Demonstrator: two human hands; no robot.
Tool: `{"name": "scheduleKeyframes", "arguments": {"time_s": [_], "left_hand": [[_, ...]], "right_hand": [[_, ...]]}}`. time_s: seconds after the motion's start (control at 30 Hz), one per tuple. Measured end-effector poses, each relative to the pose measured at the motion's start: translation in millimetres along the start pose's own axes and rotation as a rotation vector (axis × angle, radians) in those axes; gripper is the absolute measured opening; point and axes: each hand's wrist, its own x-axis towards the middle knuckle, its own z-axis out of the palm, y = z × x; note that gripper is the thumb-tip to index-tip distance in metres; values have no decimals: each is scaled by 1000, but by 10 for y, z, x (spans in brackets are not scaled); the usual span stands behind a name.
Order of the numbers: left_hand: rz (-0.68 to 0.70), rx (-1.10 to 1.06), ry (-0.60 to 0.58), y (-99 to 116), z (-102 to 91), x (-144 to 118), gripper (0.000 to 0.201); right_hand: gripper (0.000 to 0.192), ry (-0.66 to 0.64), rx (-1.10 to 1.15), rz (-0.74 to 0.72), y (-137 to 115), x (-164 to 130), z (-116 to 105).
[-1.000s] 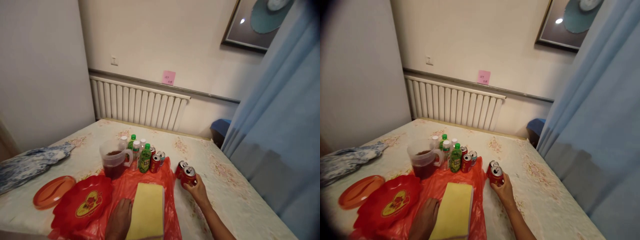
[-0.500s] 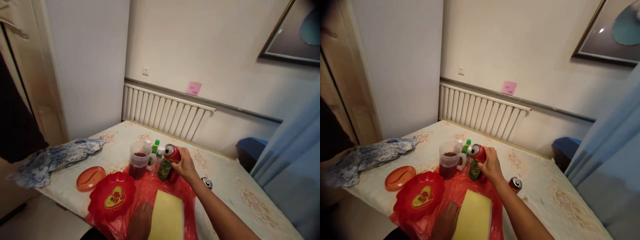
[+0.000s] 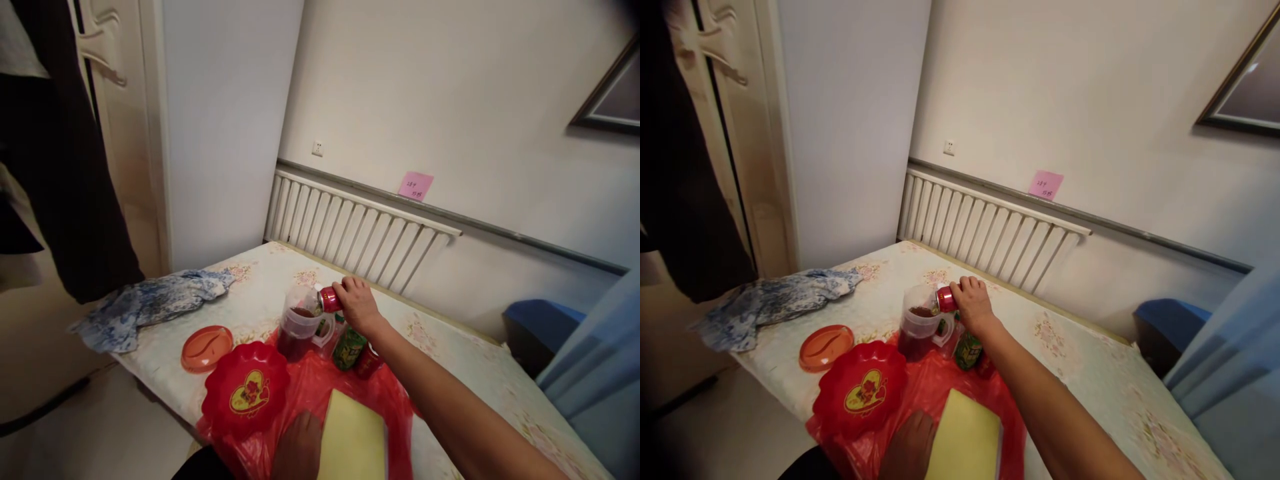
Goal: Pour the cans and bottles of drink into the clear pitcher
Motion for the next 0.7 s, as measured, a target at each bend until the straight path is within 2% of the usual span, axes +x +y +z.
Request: {"name": "scheduleKeyframes", "arguments": {"time_s": [0.3,0.5,0.7], "left_hand": [[-8,-16,97,12,-4,-13,22],[-17,-5,113,18,23,-19,22],[-46,-26,148,37,-46,-10,25]], "right_hand": [[27,8,-110,-158,-68,163,-89],[24,-2,-136,-172,-71,198,-105],[21,12,-147,-199,-76,213,-121]]}}
